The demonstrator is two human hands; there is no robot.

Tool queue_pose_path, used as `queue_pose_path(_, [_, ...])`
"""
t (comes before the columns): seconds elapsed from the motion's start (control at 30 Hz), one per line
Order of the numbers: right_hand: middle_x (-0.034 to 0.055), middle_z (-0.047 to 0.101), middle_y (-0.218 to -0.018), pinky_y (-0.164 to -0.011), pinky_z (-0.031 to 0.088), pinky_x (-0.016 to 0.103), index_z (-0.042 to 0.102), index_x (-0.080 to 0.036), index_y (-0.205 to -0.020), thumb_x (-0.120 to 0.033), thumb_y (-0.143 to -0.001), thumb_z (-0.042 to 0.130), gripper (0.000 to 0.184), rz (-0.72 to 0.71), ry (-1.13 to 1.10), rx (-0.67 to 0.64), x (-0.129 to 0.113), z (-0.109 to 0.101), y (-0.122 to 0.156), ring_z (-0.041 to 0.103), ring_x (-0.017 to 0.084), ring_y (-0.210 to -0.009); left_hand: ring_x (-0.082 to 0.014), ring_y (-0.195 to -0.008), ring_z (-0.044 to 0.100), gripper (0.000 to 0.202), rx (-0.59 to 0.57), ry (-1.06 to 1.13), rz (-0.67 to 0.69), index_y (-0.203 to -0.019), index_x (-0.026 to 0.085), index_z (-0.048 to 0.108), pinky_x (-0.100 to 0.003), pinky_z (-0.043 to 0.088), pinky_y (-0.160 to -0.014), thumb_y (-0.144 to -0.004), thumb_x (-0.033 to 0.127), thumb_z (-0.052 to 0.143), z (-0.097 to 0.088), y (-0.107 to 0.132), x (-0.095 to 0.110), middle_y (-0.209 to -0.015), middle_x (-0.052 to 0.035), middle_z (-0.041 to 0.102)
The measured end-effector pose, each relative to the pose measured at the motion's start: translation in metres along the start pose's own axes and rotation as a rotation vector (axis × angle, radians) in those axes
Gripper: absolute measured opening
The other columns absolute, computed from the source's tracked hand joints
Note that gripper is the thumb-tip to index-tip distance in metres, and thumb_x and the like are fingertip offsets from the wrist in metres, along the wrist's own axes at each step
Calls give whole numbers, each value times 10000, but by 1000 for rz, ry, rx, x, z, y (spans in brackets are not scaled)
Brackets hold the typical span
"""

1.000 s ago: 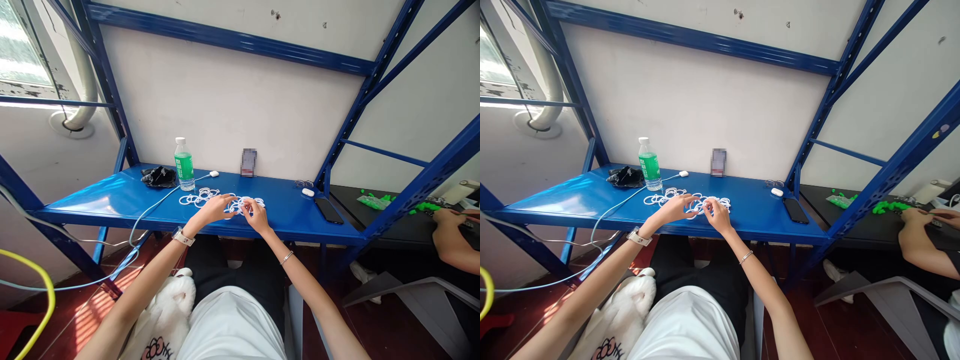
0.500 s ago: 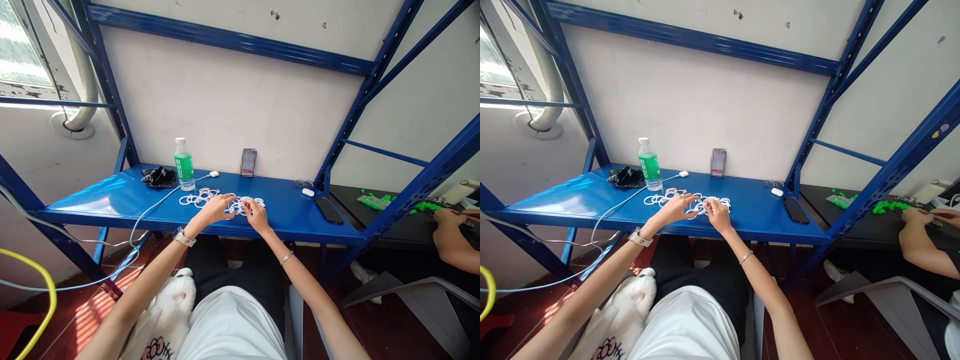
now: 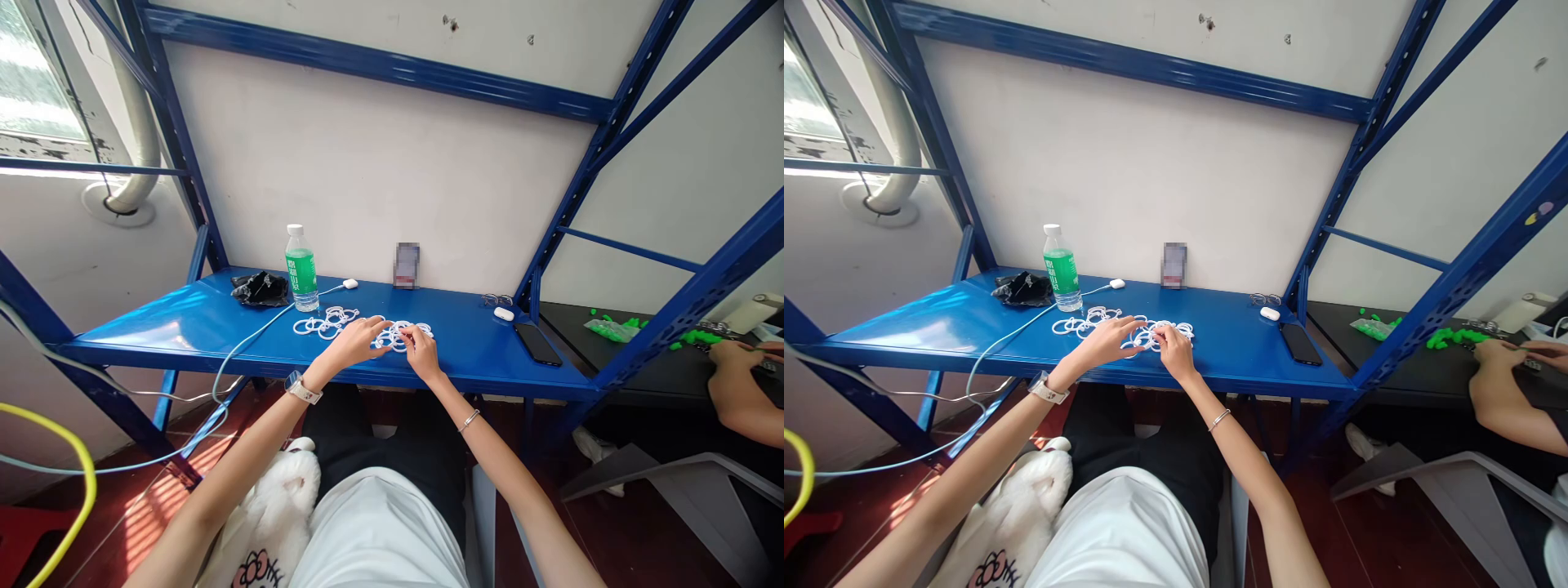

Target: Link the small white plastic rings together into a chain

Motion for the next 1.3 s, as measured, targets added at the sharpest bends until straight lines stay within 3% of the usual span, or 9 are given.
queue_pose_path(0.53, [78, 693, -892, -629, 548, 333, 563, -230, -937, -399, -987, 379, 254, 32, -54, -7, 5, 3, 2, 675, 217, -796, -279, -958, 652, 484, 42, -28, 9, -1302, 157, 537, -379, 526, -797, -916, 440, 462, 8, 0, -4, -1190, -166, 619])
queue_pose_path(1.3, [81, 706, -835, -625, 536, 317, 565, -222, -845, -356, -989, 381, 269, 11, -15, 10, 4, 2, 3, 681, 216, -778, -267, -925, 665, 479, 71, -52, 29, -1303, 153, 537, -380, 525, -797, -913, 427, 489, 11, 0, -3, -1189, -170, 629])
Point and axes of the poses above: each hand's wrist, its own y-axis away from the middle knuckle, its own z-axis out of the palm, x = y × z, the point moved 2 cm from there along -y, towards the middle knuckle
